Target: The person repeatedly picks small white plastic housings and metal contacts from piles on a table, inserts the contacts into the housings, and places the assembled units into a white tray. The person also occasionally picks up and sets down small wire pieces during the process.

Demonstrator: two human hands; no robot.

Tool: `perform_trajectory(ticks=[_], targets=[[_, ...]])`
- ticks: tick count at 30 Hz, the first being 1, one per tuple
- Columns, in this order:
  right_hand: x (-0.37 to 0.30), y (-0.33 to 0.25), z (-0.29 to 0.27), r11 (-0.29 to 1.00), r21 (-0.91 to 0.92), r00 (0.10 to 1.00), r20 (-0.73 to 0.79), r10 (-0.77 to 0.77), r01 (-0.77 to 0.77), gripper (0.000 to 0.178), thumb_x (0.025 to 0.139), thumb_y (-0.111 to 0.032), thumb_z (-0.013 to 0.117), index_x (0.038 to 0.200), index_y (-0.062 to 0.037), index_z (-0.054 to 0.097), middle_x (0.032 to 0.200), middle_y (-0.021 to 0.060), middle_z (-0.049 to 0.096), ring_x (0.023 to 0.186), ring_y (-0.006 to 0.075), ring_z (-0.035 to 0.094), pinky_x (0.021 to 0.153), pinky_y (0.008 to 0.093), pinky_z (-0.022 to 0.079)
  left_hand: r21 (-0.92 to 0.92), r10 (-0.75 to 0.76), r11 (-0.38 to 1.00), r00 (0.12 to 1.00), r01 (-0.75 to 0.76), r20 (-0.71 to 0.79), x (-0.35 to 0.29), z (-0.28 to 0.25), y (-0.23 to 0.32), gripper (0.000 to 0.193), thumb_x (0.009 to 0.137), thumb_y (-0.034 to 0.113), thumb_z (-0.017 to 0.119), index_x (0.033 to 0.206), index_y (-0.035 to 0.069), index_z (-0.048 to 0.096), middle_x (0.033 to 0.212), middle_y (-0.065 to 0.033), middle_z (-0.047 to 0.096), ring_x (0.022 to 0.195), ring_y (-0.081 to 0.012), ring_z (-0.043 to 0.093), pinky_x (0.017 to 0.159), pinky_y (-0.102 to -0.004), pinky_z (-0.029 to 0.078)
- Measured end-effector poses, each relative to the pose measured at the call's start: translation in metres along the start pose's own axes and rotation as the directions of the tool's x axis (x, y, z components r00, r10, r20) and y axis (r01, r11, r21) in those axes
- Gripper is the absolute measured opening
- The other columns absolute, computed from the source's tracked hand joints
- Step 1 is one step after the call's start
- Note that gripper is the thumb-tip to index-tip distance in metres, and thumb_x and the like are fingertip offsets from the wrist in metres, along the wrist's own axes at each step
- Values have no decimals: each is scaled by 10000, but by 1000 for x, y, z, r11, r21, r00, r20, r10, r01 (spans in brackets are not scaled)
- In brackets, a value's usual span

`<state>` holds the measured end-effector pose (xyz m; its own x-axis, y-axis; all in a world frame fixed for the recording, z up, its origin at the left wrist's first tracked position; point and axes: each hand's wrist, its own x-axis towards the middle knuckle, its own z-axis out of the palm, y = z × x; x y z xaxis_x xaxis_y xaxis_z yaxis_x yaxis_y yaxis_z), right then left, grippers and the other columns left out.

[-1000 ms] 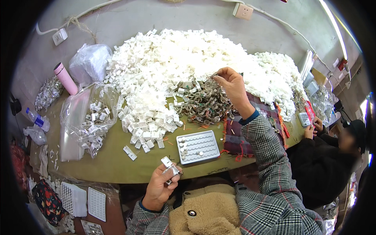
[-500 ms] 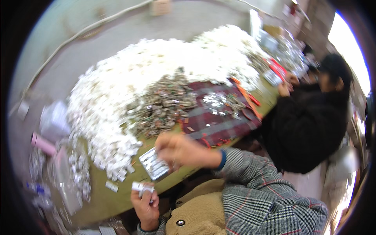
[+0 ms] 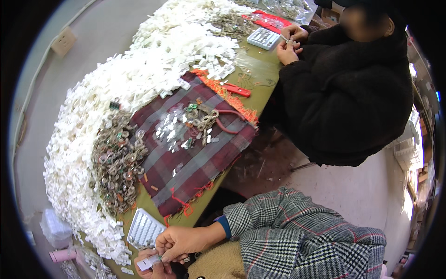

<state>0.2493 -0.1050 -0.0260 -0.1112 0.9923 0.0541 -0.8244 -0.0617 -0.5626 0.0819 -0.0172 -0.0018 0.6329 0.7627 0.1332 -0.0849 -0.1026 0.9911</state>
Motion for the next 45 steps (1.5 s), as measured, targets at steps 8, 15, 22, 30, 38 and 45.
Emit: perform_trajectory(ticks=[8, 15, 22, 30, 38, 45], targets=[[-14, -14, -26, 961, 276, 999, 38, 18, -28, 198, 894, -110, 736, 889, 6, 575, 663, 30, 593, 470, 62, 498, 472, 243, 487, 82, 64, 994, 994, -72, 92, 22, 21, 0, 271, 853, 49, 732, 1030, 22, 529, 1017, -97, 566, 584, -55, 455, 456, -154, 343], [-15, -18, -23, 984, 98, 988, -64, -141, 147, 191, 868, -74, 749, 873, 15, 580, 658, 35, 604, 463, 66, 519, 454, 231, 461, 406, -41, 913, 999, 32, 12, 22, 14, 4, 302, 851, -75, 701, 1125, 6, 602, 889, -83, 670, 608, -69, 520, 524, -230, 419], [-19, -18, -12, 997, 71, 999, -38, 0, 2, 135, 866, -54, 722, 865, 45, 630, 715, 76, 654, 500, 75, 567, 507, 245, 521, 330, 143, 927, 981, -178, 130, 9, 12, 14, 263, 791, 72, 794, 932, 13, 581, 914, -100, 620, 813, -159, 583, 750, -254, 456], [-17, -14, 2, 958, -283, 991, -135, 4, -43, 110, 929, -76, 655, 963, 28, 645, 800, 51, 672, 583, 58, 592, 536, 218, 502, -48, -381, 924, 922, 379, -68, -4, 4, 21, 253, 762, -37, 664, 1010, -14, 624, 749, -60, 645, 495, -70, 501, 409, -195, 339], [2, 10, 36, 863, -504, 980, -160, -120, 24, 78, 947, -29, 648, 989, 37, 638, 879, 54, 652, 700, 61, 597, 594, 195, 487, -633, -386, 684, 916, 362, 107, -24, -16, -4, 225, 840, -20, 704, 1041, 6, 607, 909, -81, 659, 693, -113, 635, 430, -169, 422], [17, 29, 53, 759, -651, 958, -218, -187, 0, 76, 933, -29, 664, 965, 39, 656, 840, 55, 673, 715, 80, 607, 610, 216, 485, -657, -394, 672, 916, 342, 73, -43, -35, -14, 304, 873, 190, 769, 1080, 32, 611, 958, -42, 652, 711, -69, 582, 441, -163, 407]])
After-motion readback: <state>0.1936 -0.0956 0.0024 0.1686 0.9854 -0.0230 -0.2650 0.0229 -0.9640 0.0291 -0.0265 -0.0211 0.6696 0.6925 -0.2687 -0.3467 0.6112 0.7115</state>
